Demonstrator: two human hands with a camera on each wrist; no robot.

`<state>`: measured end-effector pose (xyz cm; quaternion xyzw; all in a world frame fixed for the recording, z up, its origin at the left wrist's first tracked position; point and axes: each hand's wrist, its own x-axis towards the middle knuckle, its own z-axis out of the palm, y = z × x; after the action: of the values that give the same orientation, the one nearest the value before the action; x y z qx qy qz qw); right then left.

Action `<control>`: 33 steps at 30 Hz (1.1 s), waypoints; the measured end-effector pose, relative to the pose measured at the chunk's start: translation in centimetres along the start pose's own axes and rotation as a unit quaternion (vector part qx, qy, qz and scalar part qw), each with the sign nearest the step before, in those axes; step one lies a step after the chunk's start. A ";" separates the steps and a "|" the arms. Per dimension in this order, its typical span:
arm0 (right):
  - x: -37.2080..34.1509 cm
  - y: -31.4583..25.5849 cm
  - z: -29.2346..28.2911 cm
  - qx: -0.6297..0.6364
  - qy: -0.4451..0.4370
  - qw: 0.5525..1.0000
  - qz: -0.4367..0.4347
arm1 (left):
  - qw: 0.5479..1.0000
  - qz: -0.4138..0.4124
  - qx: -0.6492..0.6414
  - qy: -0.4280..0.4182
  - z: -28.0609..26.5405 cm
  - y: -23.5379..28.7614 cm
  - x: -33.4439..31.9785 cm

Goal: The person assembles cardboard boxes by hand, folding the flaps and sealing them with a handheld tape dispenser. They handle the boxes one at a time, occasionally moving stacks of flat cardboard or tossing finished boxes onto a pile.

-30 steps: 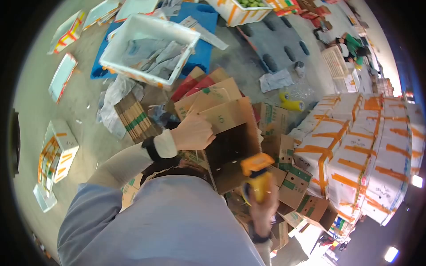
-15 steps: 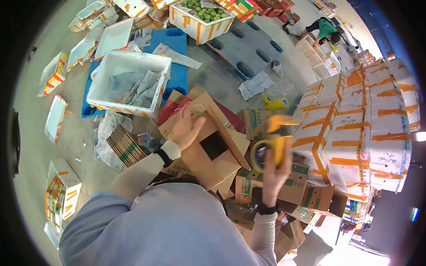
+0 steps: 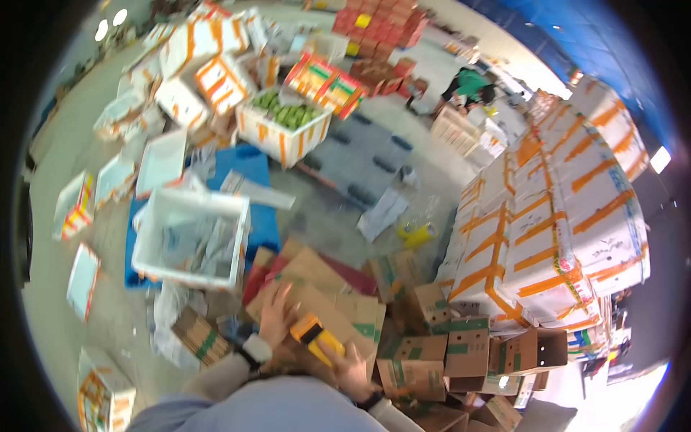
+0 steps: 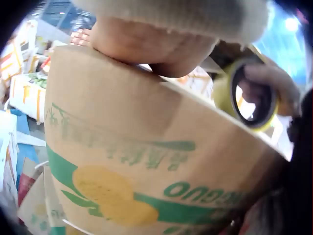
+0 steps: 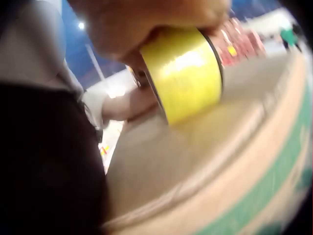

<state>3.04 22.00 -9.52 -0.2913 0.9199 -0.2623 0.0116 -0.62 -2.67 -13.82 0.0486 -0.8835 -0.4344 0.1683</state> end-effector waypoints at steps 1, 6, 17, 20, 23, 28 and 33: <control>-0.5 -0.2 -0.7 0.011 0.008 1.000 -0.017 | 0.999 -0.008 -0.037 0.031 -1.4 1.1 -0.1; 0.4 -1.4 -2.4 -0.054 -0.083 0.995 0.010 | 0.762 -0.374 -0.471 -0.240 1.2 -2.2 -2.2; 1.4 -3.2 -4.4 -0.116 -0.052 0.992 0.026 | 0.965 -0.060 0.253 0.036 3.9 -17.3 8.9; 1.9 -3.5 -4.5 -0.145 -0.068 0.985 0.061 | 0.921 -0.049 0.262 -0.284 8.3 -17.4 6.3; 2.4 -3.9 -4.4 -0.176 -0.104 0.973 0.105 | 0.901 -0.041 0.176 -0.395 8.1 -16.2 5.8; 3.0 -4.7 -4.3 -0.179 -0.191 0.952 0.160 | 0.923 -0.066 0.293 -0.242 9.5 -19.1 3.4; 3.3 -5.2 -4.5 -0.144 -0.273 0.928 0.207 | 0.979 -0.138 -0.054 -0.141 -0.4 -5.6 6.6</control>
<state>2.26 18.71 -2.67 -0.1528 0.9489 -0.0289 0.2747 -7.03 -7.95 -16.24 0.0988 -0.8583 -0.5032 -0.0165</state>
